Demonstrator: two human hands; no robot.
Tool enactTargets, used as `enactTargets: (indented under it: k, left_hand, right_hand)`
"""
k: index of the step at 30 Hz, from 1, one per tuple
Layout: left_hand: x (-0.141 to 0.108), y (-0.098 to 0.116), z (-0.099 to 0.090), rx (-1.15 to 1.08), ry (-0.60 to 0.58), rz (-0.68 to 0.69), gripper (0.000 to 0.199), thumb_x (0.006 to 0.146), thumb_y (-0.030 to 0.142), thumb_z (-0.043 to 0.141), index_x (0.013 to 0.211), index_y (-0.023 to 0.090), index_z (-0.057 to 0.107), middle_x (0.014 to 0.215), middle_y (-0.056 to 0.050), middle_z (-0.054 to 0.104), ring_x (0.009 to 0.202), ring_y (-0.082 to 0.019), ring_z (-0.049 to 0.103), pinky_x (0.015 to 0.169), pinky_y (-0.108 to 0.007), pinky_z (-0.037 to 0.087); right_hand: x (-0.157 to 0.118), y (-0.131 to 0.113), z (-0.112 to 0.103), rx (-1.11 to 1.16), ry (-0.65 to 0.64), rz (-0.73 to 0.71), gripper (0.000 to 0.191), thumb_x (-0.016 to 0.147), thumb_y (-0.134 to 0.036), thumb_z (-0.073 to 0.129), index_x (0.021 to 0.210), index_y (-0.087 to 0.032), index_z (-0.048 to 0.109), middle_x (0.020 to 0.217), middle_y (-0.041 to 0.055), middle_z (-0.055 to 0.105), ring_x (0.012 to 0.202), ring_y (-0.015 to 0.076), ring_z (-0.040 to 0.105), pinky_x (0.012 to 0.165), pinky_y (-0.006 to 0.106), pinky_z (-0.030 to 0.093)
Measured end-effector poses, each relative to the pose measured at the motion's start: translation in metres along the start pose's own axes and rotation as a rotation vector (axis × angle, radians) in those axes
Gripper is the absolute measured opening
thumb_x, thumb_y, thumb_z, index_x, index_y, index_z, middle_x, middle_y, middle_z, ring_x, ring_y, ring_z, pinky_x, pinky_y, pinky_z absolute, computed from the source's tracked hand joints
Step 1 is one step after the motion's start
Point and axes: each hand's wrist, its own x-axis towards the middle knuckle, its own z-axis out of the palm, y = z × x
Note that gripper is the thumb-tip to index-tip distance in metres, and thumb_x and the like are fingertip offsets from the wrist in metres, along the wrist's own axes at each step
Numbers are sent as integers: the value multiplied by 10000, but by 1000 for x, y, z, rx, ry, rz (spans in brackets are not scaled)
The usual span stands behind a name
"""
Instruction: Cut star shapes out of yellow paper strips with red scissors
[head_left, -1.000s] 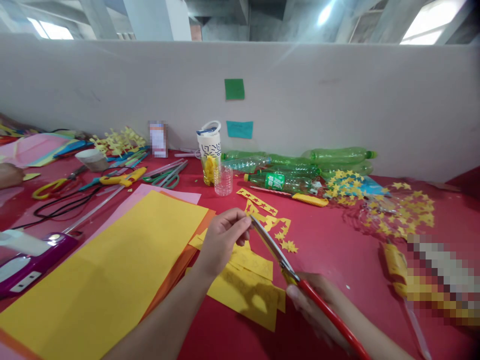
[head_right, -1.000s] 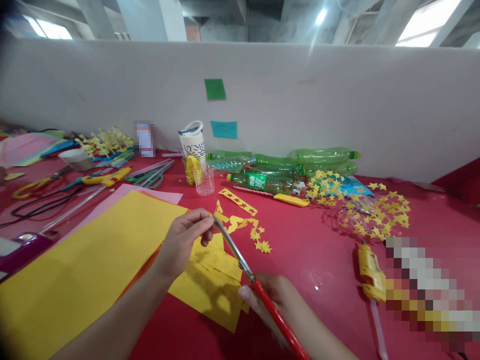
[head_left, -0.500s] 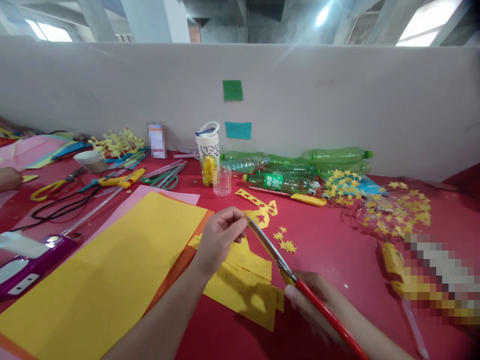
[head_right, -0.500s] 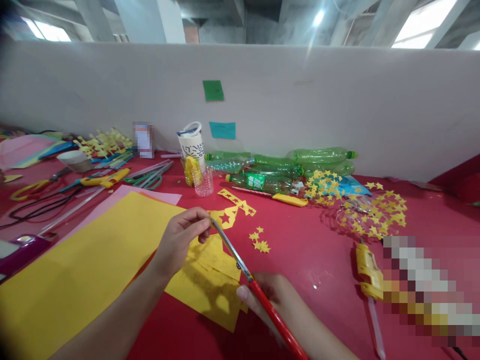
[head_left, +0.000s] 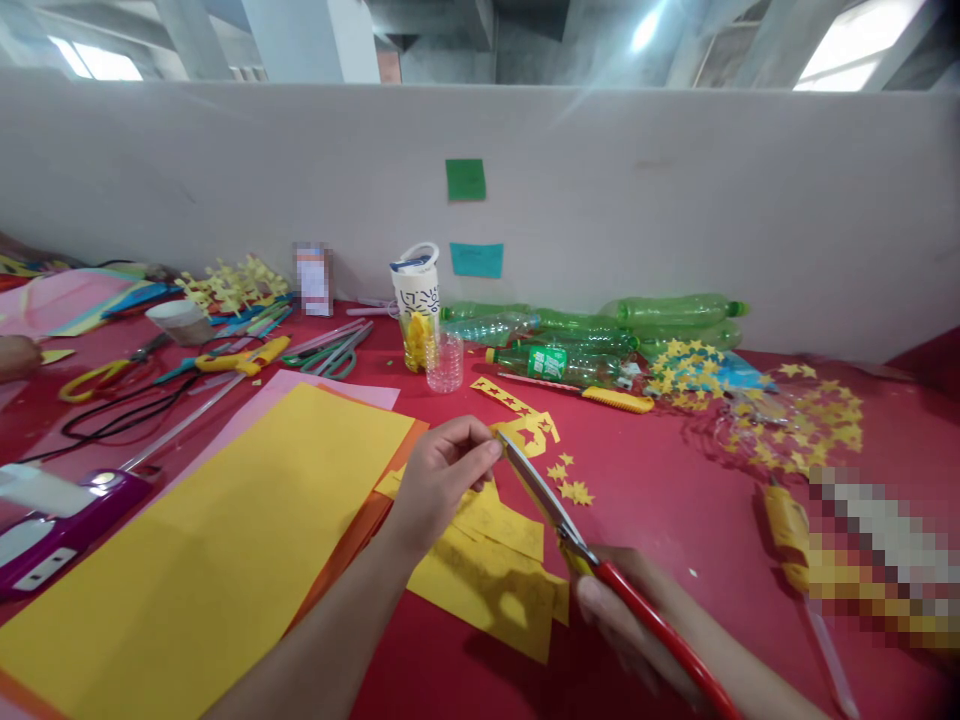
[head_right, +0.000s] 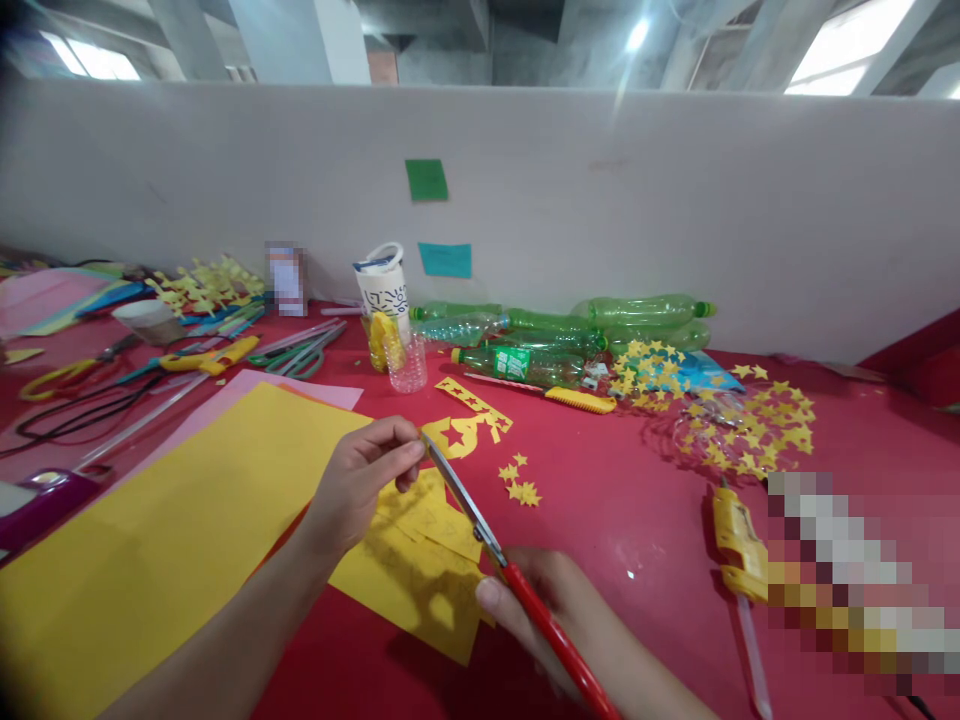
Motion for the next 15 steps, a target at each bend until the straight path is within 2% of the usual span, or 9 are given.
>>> enactTargets:
  k: [7,11,13,15]
  left_hand:
    - [1,-1,1,-18,6,-5,149,822,248,601,693,173,598,552,41,498,532,-70,451,502,-179,379]
    - [2,0,2,-5,18,38,138,820,222,599,691,173,610,597,35,488,561,-73,439,524,-187,375]
    - [2,1,3,5,35,72,136,809,207,609,678,169,618,681,21,511,590,-71,444,535,-189,380]
    - [1,2,4,-1,44,65,134,802,213,615,678,164,623,848,0,569,584,-58,466,539,-200,404]
  right_hand:
    - [1,-5,4,-54,67,-25,541,827,-712,423,624,-212,376,472,-86,301,441,76,263,426,224,191]
    - [1,-7,6,-15,65,37,513,832,-684,441,640,-212,381,475,-93,289,434,72,233,427,224,175]
    - [1,-6,5,-26,68,39,494,827,-656,479,628,-214,381,472,-89,296,442,79,261,436,224,196]
    - [2,-4,4,-38,70,5,480,825,-623,513,612,-215,376,475,-80,302,471,94,298,454,228,217]
